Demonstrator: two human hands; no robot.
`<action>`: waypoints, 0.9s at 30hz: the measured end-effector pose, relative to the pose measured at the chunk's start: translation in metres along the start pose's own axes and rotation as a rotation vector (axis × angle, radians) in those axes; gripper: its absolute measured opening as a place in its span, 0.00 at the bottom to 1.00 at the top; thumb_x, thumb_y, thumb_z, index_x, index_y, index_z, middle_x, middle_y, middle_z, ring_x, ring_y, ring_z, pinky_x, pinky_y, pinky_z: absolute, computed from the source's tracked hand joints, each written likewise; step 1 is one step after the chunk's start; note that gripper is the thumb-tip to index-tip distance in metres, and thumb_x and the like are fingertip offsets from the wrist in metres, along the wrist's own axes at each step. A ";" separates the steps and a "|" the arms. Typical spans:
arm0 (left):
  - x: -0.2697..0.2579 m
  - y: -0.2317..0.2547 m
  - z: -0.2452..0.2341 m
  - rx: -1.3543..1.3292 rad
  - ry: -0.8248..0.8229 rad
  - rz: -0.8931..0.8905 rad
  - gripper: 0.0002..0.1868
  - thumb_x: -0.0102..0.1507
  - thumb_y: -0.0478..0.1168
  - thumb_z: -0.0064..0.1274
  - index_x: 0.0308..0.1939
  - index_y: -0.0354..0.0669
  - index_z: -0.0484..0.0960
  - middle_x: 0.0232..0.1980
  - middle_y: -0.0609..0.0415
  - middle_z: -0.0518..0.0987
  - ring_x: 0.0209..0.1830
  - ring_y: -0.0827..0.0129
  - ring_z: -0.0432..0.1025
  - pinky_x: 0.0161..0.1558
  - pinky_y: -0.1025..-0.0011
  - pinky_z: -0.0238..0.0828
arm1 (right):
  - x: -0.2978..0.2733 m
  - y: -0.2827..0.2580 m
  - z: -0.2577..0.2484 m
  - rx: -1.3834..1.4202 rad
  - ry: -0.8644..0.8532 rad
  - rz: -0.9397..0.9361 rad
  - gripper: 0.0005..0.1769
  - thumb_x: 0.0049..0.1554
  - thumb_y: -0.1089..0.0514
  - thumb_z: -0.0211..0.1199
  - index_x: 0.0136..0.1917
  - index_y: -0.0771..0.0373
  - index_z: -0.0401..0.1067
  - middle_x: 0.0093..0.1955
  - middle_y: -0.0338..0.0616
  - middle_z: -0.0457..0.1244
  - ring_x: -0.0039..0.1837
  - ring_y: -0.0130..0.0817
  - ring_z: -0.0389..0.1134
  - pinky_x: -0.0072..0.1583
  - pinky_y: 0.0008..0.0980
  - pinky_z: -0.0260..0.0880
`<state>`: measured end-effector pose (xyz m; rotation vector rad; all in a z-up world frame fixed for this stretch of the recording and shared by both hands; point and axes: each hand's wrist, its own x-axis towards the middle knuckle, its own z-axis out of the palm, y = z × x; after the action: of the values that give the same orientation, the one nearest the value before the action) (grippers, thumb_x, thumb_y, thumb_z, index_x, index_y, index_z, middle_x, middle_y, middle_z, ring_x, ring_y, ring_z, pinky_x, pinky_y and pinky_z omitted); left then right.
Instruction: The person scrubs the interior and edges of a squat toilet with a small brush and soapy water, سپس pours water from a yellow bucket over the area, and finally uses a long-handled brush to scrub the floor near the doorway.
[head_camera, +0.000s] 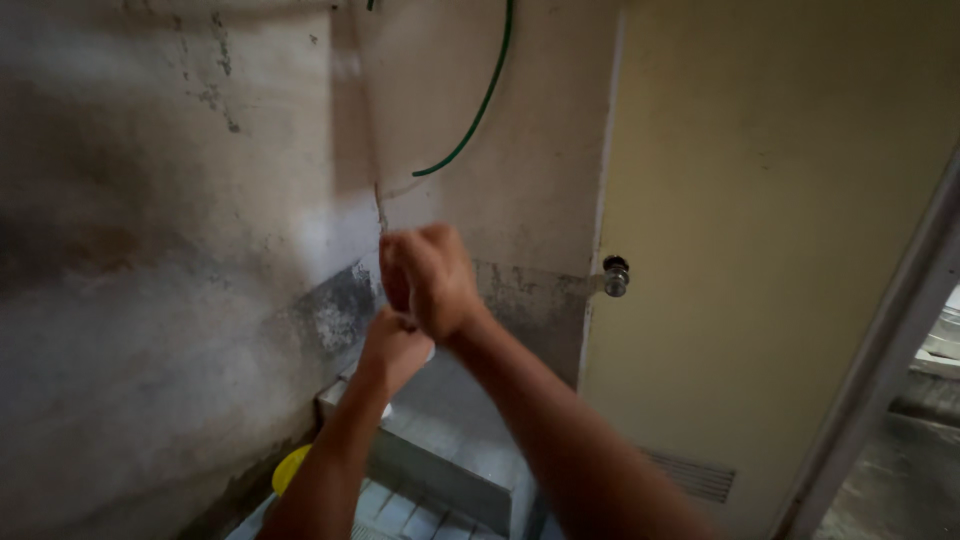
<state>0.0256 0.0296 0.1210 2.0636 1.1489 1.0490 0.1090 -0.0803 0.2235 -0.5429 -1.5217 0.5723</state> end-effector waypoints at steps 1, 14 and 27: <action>-0.005 0.009 0.000 0.041 -0.009 0.005 0.25 0.64 0.51 0.50 0.50 0.29 0.81 0.42 0.37 0.87 0.46 0.53 0.84 0.46 0.59 0.75 | -0.003 -0.009 0.000 0.019 0.000 -0.002 0.27 0.56 0.43 0.50 0.22 0.61 0.59 0.20 0.41 0.52 0.22 0.27 0.49 0.26 0.30 0.50; 0.029 -0.089 0.054 -0.092 0.033 0.298 0.26 0.63 0.52 0.49 0.59 0.41 0.75 0.54 0.44 0.82 0.56 0.59 0.77 0.50 0.61 0.73 | -0.044 0.031 0.014 -0.271 -0.004 -0.104 0.22 0.55 0.44 0.44 0.24 0.56 0.60 0.23 0.36 0.56 0.26 0.26 0.53 0.31 0.32 0.55; 0.039 -0.065 0.070 -0.137 0.100 0.406 0.27 0.65 0.52 0.47 0.63 0.39 0.74 0.59 0.42 0.81 0.60 0.56 0.75 0.54 0.59 0.70 | -0.043 0.041 0.009 -0.348 0.001 0.009 0.24 0.55 0.41 0.45 0.25 0.55 0.62 0.25 0.37 0.59 0.27 0.29 0.57 0.31 0.32 0.59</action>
<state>0.0686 0.0886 0.0482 2.2035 0.6903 1.3916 0.1010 -0.0774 0.1644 -0.8154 -1.6287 0.3128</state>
